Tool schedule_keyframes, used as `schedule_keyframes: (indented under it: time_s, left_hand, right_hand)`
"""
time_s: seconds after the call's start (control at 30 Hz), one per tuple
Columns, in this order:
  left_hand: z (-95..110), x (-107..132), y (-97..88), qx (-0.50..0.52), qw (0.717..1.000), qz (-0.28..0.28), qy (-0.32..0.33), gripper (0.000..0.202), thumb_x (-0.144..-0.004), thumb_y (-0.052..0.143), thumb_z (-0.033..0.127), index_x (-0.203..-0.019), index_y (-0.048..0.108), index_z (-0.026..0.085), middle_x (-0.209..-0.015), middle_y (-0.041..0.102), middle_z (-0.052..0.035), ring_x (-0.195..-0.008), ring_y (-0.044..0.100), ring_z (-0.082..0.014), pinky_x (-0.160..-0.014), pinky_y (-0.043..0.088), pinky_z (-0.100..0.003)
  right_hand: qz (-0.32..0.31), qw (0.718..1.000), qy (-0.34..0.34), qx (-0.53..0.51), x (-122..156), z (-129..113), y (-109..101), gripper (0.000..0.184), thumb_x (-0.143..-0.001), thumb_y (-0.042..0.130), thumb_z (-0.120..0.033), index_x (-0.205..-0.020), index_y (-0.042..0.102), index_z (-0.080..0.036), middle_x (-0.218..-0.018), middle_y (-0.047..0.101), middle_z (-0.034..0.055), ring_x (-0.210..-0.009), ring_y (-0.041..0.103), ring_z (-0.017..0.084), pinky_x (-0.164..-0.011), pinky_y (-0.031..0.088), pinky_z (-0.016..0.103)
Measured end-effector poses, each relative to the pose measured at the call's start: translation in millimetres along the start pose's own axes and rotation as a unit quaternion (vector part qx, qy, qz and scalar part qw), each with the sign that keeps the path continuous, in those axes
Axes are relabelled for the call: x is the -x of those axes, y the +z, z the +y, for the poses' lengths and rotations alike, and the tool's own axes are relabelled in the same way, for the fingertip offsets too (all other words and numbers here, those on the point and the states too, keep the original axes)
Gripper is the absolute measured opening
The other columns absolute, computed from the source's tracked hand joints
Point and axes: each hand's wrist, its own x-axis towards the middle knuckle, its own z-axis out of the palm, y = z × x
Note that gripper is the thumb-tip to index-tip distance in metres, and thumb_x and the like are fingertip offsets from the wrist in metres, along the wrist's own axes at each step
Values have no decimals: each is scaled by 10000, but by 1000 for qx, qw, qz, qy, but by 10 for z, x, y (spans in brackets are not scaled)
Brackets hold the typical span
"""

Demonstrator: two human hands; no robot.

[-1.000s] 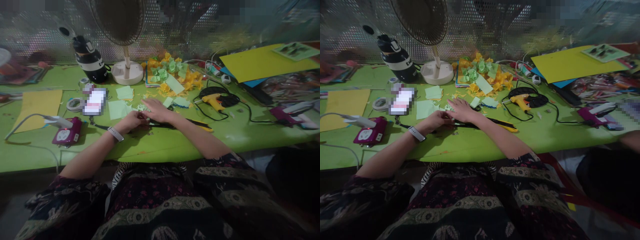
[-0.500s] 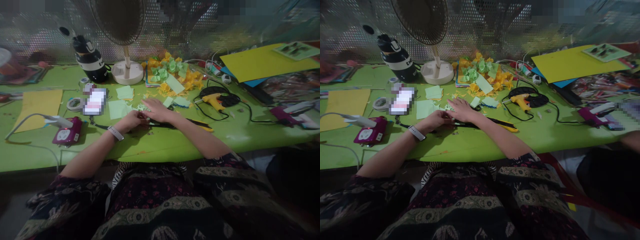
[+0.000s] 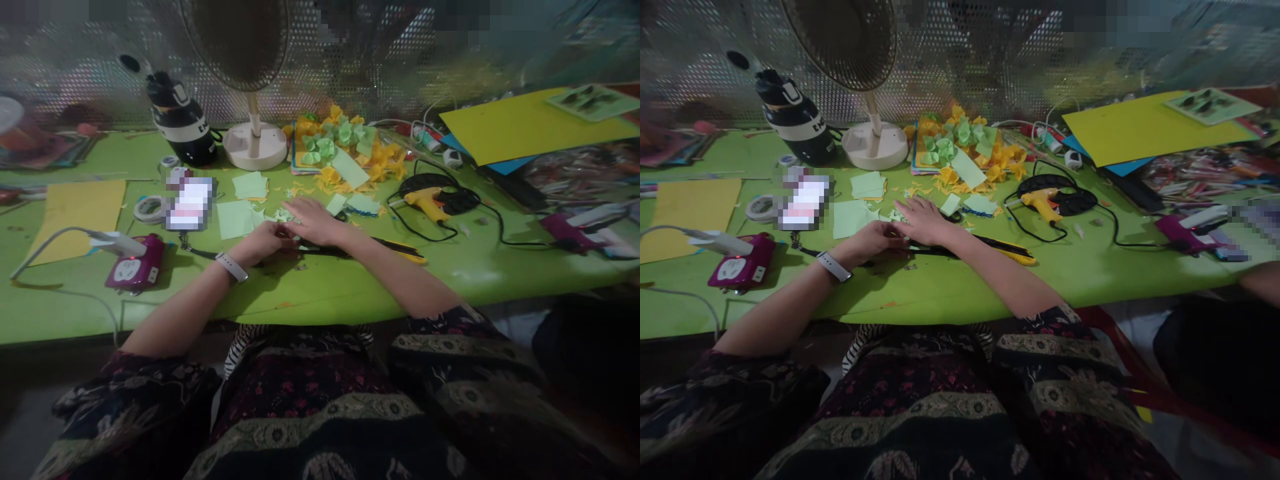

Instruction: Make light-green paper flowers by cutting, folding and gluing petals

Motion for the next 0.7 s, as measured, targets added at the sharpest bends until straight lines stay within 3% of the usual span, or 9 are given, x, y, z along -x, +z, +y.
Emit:
schedule_keyframes:
  time_s: [0.27,0.5,0.63,0.7]
  left_hand:
    - [27,45,-3,-5,1000,-3,11,209,-741,788,55,-761,592,123,-680,668,3,-642,718,-141,-736,610,-310]
    - [38,58,25,-12,1000,-6,12,229,-734,792,75,-779,577,142,-693,679,-4,-669,723,-156,-747,603,-327]
    - [124,141,-39,-112,994,9,18,99,-795,711,103,-816,626,150,-722,707,-42,-659,709,-171,-724,590,-349]
    - [220,243,-105,-198,977,53,52,41,-811,683,138,-834,654,153,-700,702,-56,-627,684,-181,-690,573,-354]
  right_hand:
    - [-3,1000,-1,3,-4,1,5,677,-1007,296,-467,-1587,274,-117,-1662,236,138,-1543,151,354,-1228,149,574]
    - [15,1000,-8,-1,-36,39,46,636,-1006,296,-448,-1573,318,-161,-1643,304,103,-1532,201,347,-1217,187,588]
    - [1,1000,4,4,-38,1,23,634,-1016,291,-434,-1578,309,-142,-1647,289,119,-1536,184,348,-1230,166,559]
    - [0,1000,3,6,-44,-6,19,622,-1021,310,-421,-1572,321,-132,-1636,309,139,-1531,200,350,-1228,174,550]
